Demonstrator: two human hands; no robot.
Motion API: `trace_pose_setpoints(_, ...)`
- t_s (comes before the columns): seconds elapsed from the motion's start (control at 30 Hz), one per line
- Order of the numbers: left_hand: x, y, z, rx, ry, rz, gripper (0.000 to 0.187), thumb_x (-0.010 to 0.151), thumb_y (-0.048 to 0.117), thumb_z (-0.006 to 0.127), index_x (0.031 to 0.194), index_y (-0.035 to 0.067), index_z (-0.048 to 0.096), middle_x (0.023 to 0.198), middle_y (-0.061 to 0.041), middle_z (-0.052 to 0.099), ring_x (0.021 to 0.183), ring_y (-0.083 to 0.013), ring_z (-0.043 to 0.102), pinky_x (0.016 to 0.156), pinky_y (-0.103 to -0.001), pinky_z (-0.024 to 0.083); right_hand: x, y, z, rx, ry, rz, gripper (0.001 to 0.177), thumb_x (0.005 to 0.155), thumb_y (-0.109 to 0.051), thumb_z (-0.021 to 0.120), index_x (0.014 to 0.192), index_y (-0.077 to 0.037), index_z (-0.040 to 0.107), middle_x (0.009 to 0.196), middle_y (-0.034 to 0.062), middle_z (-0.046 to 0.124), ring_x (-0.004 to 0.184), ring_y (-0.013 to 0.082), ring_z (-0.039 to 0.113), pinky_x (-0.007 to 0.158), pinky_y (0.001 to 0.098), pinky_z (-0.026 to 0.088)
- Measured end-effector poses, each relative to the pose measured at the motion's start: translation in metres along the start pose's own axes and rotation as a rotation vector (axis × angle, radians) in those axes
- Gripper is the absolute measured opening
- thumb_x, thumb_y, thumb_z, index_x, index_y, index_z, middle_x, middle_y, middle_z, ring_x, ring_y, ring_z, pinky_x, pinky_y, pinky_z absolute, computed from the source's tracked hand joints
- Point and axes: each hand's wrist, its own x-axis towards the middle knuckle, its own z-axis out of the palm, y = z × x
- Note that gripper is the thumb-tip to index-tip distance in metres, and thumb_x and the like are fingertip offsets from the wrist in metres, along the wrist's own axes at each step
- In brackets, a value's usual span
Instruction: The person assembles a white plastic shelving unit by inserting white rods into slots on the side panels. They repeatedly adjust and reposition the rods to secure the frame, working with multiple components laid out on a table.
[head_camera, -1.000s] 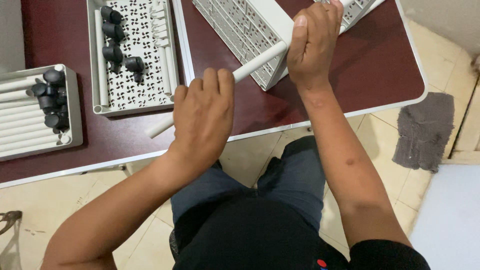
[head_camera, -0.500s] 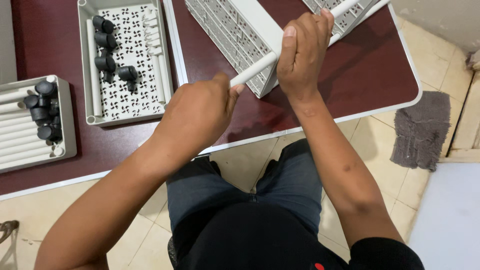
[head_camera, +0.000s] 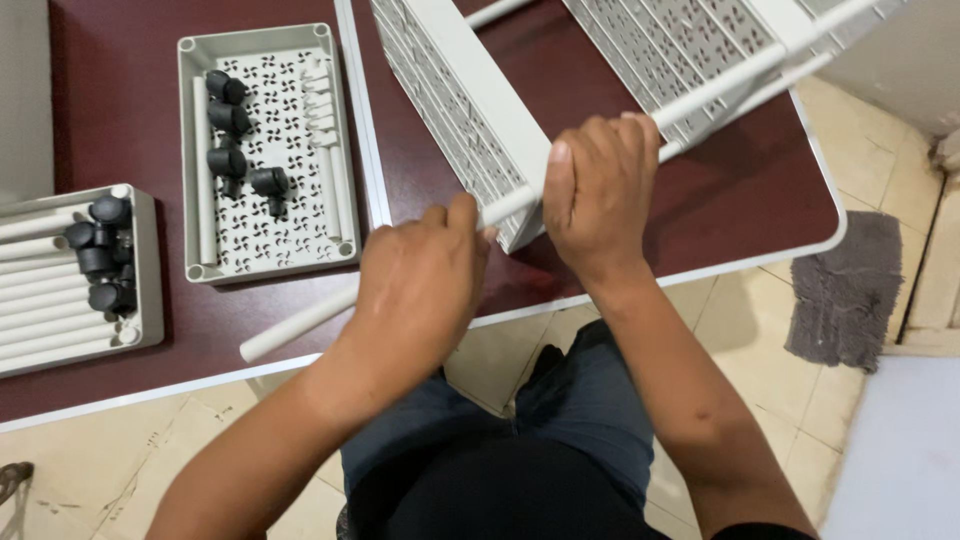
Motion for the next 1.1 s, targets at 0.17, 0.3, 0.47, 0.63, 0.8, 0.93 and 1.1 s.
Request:
trace_pose_setpoints(0.17, -0.007, 0.006, 0.005, 0.070, 0.069, -0.020, 0.019, 0.098, 0.024, 0.062, 0.088, 0.009, 0.058, 0.075, -0.008, 0.062, 0.063, -0.0266, 0.065, 0.058, -0.042, 0.048, 0.000, -0.022, -0.011, 0.009, -0.051, 0.044, 0.030, 0.109, -0.019, 0.048, 0.083, -0.005, 0.056, 0.084, 0.0120, 0.050, 0.089, 0.0325, 0.048, 0.097, 0.0492, 0.038)
trace_pose_setpoints(0.3, -0.017, 0.004, 0.003, 0.056, 0.053, 0.009, 0.022, 0.100, 0.026, 0.061, 0.086, 0.010, 0.057, 0.074, -0.006, 0.060, 0.061, -0.0230, 0.063, 0.056, -0.040, 0.046, -0.009, -0.042, -0.018, -0.030, -0.099, 0.053, 0.031, 0.109, -0.020, 0.048, 0.082, -0.006, 0.057, 0.082, 0.0105, 0.049, 0.087, 0.0299, 0.048, 0.094, 0.0480, 0.038)
trace_pose_setpoints(0.47, -0.022, -0.004, 0.000, 0.067, 0.034, 0.112, 0.024, 0.103, 0.027, 0.059, 0.085, 0.011, 0.055, 0.069, -0.005, 0.058, 0.058, -0.0201, 0.062, 0.054, -0.036, 0.046, -0.012, -0.045, -0.021, -0.075, -0.142, 0.069, 0.037, 0.108, -0.021, 0.044, 0.076, -0.007, 0.055, 0.076, 0.0092, 0.048, 0.083, 0.0282, 0.046, 0.090, 0.0467, 0.037)
trace_pose_setpoints(0.63, -0.014, -0.005, -0.007, -0.035, -0.060, 0.104, 0.026, 0.102, 0.029, 0.059, 0.085, 0.010, 0.055, 0.064, -0.007, 0.061, 0.053, -0.0220, 0.063, 0.054, -0.037, 0.049, -0.014, -0.048, -0.018, -0.095, -0.142, 0.106, 0.040, 0.111, -0.020, 0.039, 0.076, -0.008, 0.054, 0.077, 0.0081, 0.047, 0.084, 0.0272, 0.044, 0.092, 0.0463, 0.037)
trace_pose_setpoints(0.8, -0.005, -0.006, -0.012, -0.148, -0.153, 0.075, 0.028, 0.102, 0.030, 0.059, 0.086, 0.007, 0.056, 0.060, -0.011, 0.063, 0.049, -0.0290, 0.064, 0.052, -0.042, 0.049, -0.015, -0.051, -0.019, -0.109, -0.138, 0.132, 0.041, 0.113, -0.021, 0.038, 0.077, -0.008, 0.053, 0.078, 0.0076, 0.047, 0.086, 0.0270, 0.044, 0.094, 0.0457, 0.036)
trace_pose_setpoints(0.93, -0.003, -0.007, -0.013, -0.228, -0.153, 0.053, 0.029, 0.101, 0.030, 0.060, 0.085, 0.006, 0.057, 0.059, -0.012, 0.063, 0.049, -0.0298, 0.063, 0.052, -0.043, 0.049, -0.014, -0.049, -0.020, -0.116, -0.170, 0.130, 0.041, 0.113, -0.020, 0.039, 0.076, -0.009, 0.053, 0.076, 0.0080, 0.046, 0.083, 0.0267, 0.043, 0.092, 0.0458, 0.036)
trace_pose_setpoints(1.1, -0.005, -0.003, -0.013, -0.237, -0.103, 0.015, 0.030, 0.101, 0.029, 0.060, 0.082, 0.006, 0.058, 0.059, -0.011, 0.062, 0.048, -0.0289, 0.062, 0.053, -0.043, 0.047, -0.014, -0.047, -0.021, -0.115, -0.171, 0.100, 0.041, 0.114, -0.023, 0.038, 0.078, -0.009, 0.052, 0.077, 0.0075, 0.046, 0.084, 0.0265, 0.043, 0.093, 0.0456, 0.036)
